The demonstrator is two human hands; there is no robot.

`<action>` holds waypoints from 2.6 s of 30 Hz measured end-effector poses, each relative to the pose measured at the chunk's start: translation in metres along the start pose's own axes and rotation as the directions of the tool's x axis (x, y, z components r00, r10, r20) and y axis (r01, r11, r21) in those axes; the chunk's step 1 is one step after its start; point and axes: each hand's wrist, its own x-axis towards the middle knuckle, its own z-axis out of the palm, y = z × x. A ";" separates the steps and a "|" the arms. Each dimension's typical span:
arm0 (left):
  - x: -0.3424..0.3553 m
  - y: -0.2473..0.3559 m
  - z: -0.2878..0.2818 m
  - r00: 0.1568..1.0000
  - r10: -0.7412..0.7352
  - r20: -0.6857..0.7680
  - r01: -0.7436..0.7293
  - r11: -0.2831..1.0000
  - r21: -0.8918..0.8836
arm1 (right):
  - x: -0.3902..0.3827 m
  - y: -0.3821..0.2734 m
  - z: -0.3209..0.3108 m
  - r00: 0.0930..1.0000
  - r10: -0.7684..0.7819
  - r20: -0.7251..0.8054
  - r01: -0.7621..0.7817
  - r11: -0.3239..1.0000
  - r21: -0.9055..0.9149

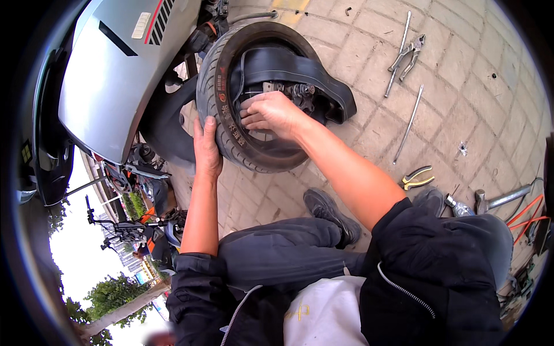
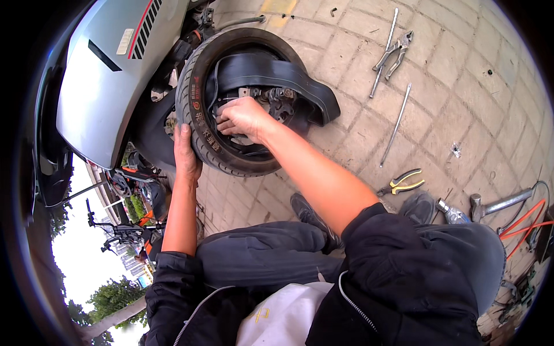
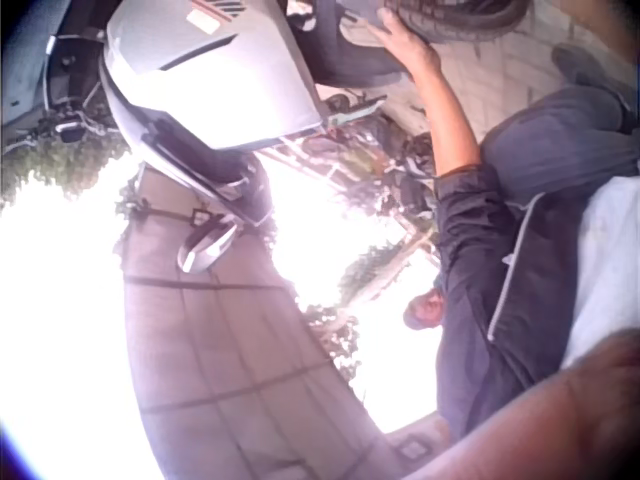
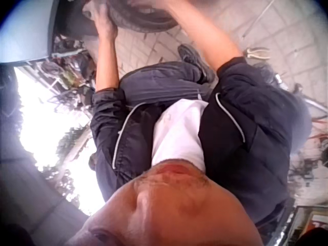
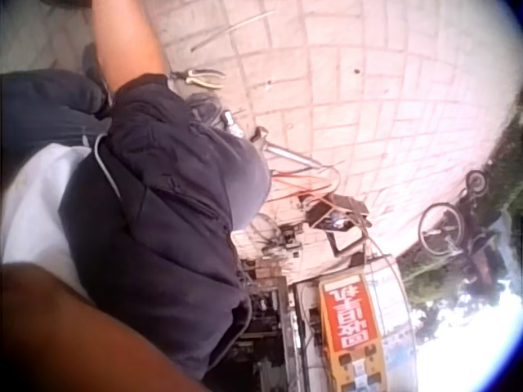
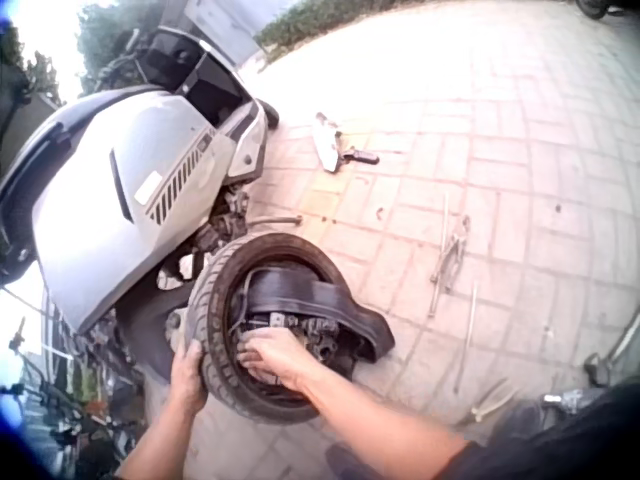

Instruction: The person cuts a piece of rubber material with scissors and then inserts it into the inner cavity of a scooter tire. The person manipulates the tire and the rubber insert by hand to fit the material inside the wheel assembly.

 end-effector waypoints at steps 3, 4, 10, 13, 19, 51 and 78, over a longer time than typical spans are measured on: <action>-0.001 -0.001 0.001 1.000 -0.008 0.005 0.008 1.000 -0.025 | -0.004 0.003 -0.004 0.997 0.002 0.079 -0.005 0.999 0.043; -0.001 0.001 0.002 1.000 -0.012 0.021 0.012 1.000 -0.011 | -0.001 0.004 -0.005 0.994 0.005 0.108 -0.009 0.999 0.041; 0.001 -0.003 -0.004 0.998 -0.025 -0.052 0.030 0.995 0.092 | 0.001 0.016 0.002 0.929 0.106 0.355 -0.177 0.968 0.175; -0.002 0.000 -0.003 1.000 -0.016 -0.021 0.019 0.991 0.135 | 0.007 0.025 0.000 0.919 0.124 0.375 -0.214 0.955 0.207; -0.003 0.017 0.005 0.996 -0.082 0.022 0.076 0.977 0.200 | -0.004 -0.007 -0.053 0.956 0.195 0.219 -0.012 0.771 -0.637; 0.015 0.021 0.024 0.989 0.032 -0.146 -0.012 0.990 0.137 | -0.009 0.054 -0.080 0.930 0.271 0.249 0.195 0.211 -0.958; -0.002 0.024 0.014 0.997 -0.050 -0.056 0.059 0.983 0.172 | -0.013 0.052 -0.052 0.866 0.376 0.330 0.147 0.438 -0.887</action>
